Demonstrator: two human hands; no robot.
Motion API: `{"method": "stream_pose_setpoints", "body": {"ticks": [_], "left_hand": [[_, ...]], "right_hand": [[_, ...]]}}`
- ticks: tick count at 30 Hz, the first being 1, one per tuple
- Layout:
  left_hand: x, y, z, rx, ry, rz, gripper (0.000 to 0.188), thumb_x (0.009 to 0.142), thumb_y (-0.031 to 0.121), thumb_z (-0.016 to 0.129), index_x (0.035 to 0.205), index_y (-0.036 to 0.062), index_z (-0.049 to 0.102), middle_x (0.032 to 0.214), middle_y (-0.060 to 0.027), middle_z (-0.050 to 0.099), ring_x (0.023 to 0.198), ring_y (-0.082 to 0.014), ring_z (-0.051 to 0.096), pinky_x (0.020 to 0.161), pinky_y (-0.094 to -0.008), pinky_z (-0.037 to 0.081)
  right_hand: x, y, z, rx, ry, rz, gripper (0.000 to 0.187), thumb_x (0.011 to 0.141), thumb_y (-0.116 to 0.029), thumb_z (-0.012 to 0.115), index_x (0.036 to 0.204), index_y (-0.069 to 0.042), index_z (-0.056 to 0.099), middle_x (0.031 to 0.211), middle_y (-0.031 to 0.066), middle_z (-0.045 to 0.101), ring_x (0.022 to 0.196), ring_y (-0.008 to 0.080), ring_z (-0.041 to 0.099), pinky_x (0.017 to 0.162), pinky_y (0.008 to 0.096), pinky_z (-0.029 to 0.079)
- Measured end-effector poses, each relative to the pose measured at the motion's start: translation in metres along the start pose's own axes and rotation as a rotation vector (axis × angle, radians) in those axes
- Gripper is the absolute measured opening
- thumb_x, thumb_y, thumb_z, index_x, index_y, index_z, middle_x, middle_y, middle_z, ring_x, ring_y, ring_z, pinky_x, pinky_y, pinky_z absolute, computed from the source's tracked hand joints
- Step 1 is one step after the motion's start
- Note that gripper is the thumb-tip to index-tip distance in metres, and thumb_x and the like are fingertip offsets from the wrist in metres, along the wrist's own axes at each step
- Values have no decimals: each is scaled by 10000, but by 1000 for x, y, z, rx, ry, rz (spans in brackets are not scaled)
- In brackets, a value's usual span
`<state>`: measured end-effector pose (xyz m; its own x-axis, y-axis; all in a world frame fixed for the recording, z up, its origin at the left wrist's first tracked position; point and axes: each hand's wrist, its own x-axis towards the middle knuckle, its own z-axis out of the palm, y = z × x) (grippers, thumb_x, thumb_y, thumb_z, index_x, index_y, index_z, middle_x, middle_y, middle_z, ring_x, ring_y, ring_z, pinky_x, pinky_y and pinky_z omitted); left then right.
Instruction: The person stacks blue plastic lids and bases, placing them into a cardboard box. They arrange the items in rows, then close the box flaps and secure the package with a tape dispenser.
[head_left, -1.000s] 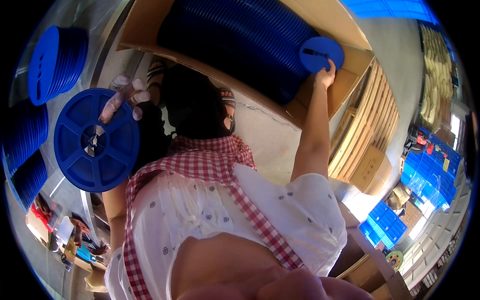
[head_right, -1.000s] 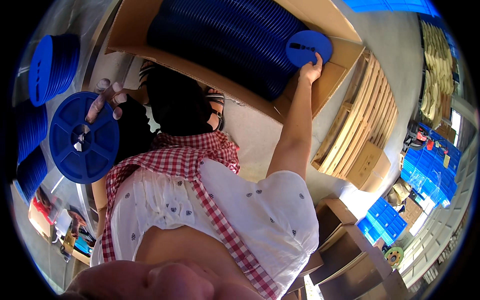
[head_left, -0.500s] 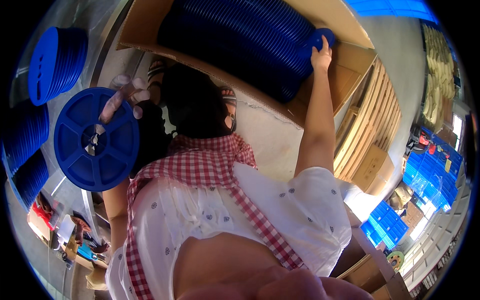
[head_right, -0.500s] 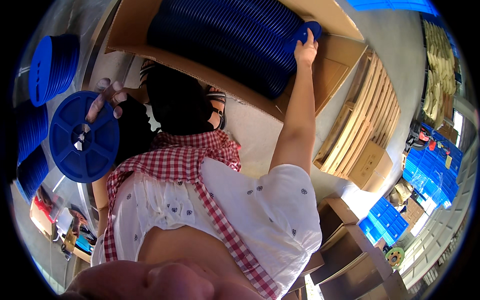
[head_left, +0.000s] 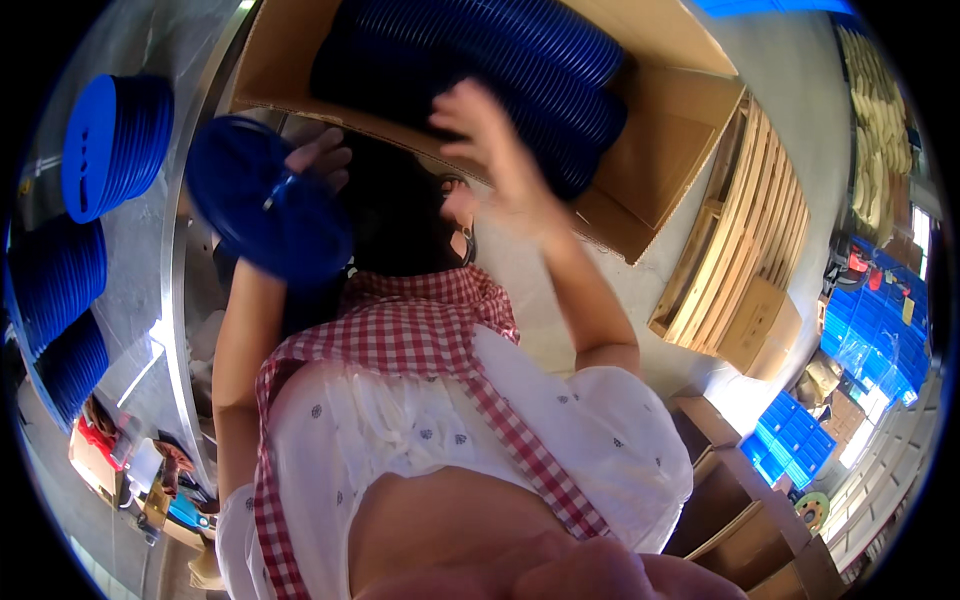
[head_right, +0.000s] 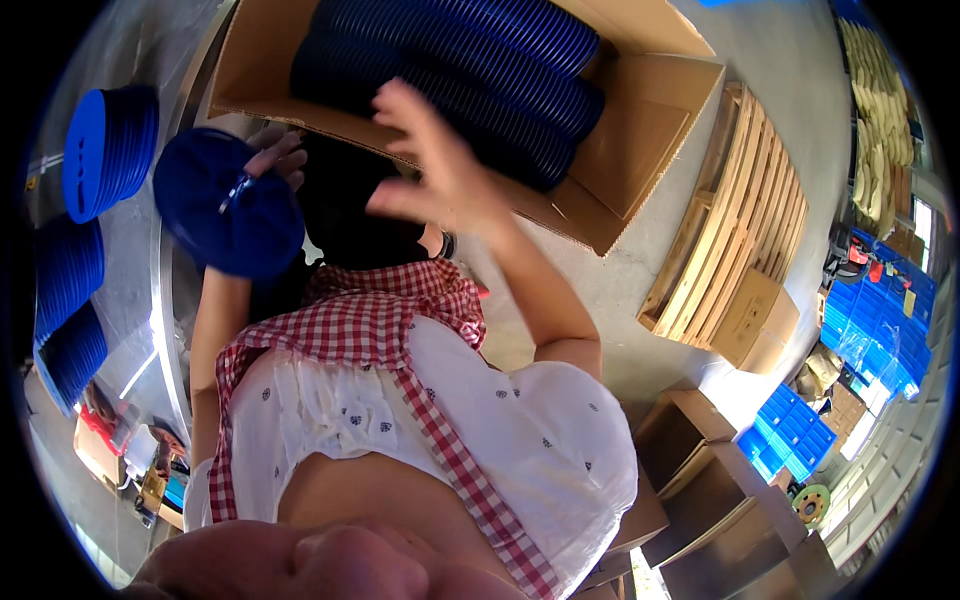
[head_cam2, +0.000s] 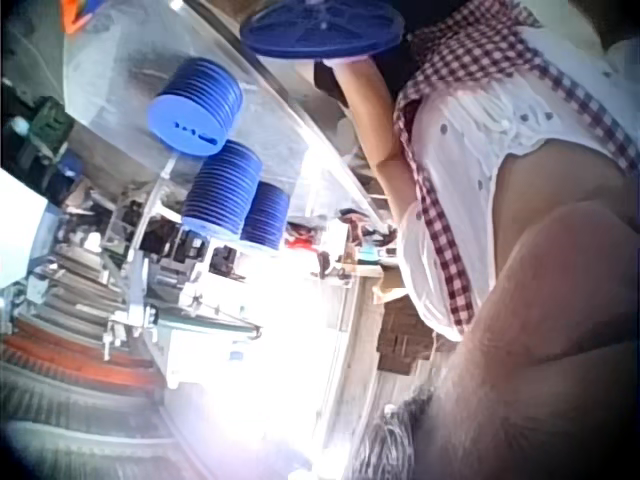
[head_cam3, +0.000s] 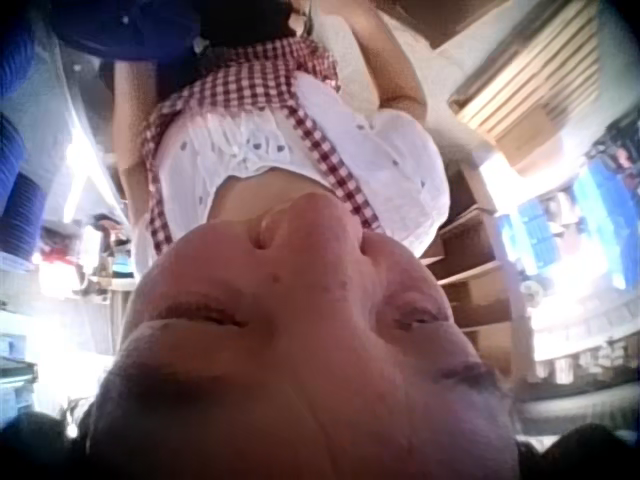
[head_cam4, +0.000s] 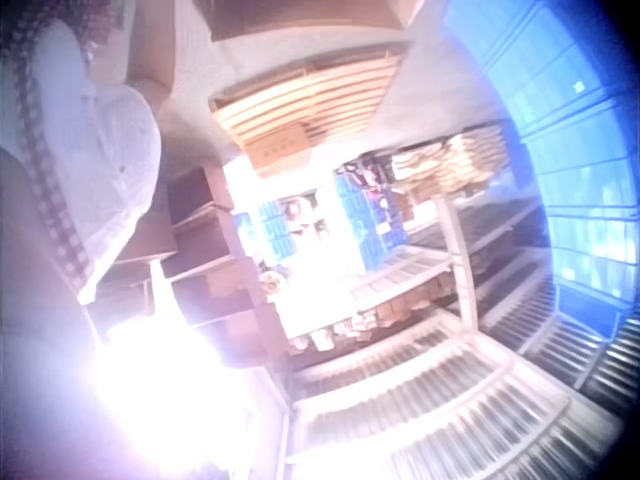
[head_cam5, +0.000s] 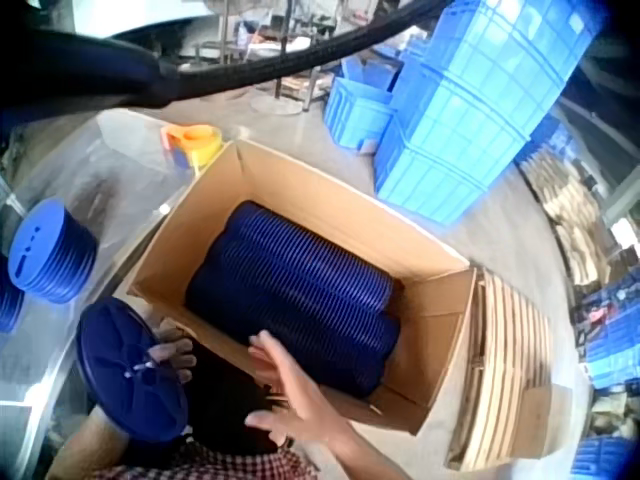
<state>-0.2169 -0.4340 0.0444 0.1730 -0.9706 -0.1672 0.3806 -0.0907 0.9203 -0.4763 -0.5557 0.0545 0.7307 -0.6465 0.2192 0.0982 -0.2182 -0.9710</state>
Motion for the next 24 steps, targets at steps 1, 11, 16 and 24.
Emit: {"method": "stream_pose_setpoints", "body": {"ticks": [1,11,16,24], "left_hand": [[10,-4,-1,-105,0,-54,347,988,202,542,1297,43,530,1261,-137,611,1129,-256,620,952,-345,518],[33,-37,37,-21,86,-344,504,960,266,589,1375,37,419,1278,-139,538,1175,-275,550,919,-448,535],[26,-38,44,166,-141,-414,463,979,298,554,1338,18,465,1131,-118,622,969,-199,641,833,-328,546],[39,-35,51,190,-74,-410,402,989,270,528,1303,19,505,1142,-106,633,978,-167,635,823,-298,542]], "right_hand": [[-5,-10,24,-143,-73,-45,1078,710,-405,848,1513,-48,223,1515,213,314,1373,371,373,1054,467,425],[-15,13,28,-199,487,256,455,912,-207,640,1267,36,488,1097,168,655,905,224,670,737,368,547],[-25,17,-100,-154,790,469,339,954,-158,574,1245,9,523,1019,110,658,784,152,663,636,277,570],[-55,84,-302,-1065,834,782,497,871,-236,636,1287,-6,490,1087,247,672,967,365,682,796,431,565]]}}
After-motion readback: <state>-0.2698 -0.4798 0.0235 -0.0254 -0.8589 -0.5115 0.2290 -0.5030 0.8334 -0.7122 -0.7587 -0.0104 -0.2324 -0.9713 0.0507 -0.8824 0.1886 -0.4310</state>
